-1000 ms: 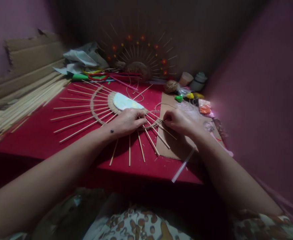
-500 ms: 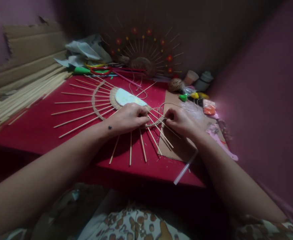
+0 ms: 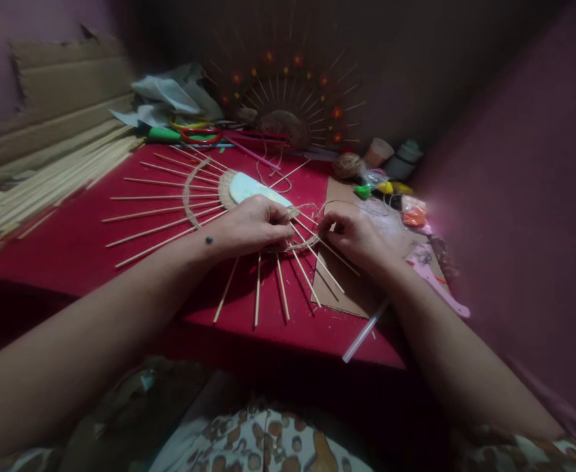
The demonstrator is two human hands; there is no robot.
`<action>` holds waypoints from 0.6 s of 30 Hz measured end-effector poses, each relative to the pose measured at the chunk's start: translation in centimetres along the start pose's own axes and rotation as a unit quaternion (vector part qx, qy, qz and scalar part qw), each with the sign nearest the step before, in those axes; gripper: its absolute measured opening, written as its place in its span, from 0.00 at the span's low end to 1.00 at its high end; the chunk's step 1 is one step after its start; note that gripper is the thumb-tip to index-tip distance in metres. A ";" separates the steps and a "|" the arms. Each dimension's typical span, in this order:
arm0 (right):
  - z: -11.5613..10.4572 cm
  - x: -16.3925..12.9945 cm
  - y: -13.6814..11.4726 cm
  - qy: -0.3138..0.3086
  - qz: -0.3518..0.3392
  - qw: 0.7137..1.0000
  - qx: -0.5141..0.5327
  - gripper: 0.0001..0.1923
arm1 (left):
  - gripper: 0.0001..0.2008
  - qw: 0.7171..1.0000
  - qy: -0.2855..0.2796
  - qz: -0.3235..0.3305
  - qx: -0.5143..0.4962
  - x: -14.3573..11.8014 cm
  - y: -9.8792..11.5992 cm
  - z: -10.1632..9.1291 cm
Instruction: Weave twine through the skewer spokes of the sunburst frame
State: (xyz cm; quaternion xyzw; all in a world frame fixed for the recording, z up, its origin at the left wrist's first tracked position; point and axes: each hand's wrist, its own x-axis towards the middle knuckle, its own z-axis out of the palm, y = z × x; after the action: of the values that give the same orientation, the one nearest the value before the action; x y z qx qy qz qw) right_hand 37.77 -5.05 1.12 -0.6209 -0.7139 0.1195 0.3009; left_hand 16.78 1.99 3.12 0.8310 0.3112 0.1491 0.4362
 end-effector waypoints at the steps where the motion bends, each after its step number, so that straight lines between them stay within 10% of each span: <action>1: 0.1 0.0 0.1 0.004 0.000 1.000 0.002 0.09 | 0.08 1.000 -0.003 0.002 0.007 0.0 -0.1 0.0; 18: -0.9 0.0 0.2 -0.043 0.009 0.998 0.039 0.15 | 0.09 0.999 -0.021 0.002 0.035 -0.3 0.3 -0.7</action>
State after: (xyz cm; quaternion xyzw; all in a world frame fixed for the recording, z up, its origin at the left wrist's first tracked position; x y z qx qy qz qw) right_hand 38.44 -5.15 1.76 -0.6095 -0.7152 0.1762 0.2931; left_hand 16.30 2.16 3.76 0.8495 0.3050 0.1212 0.4131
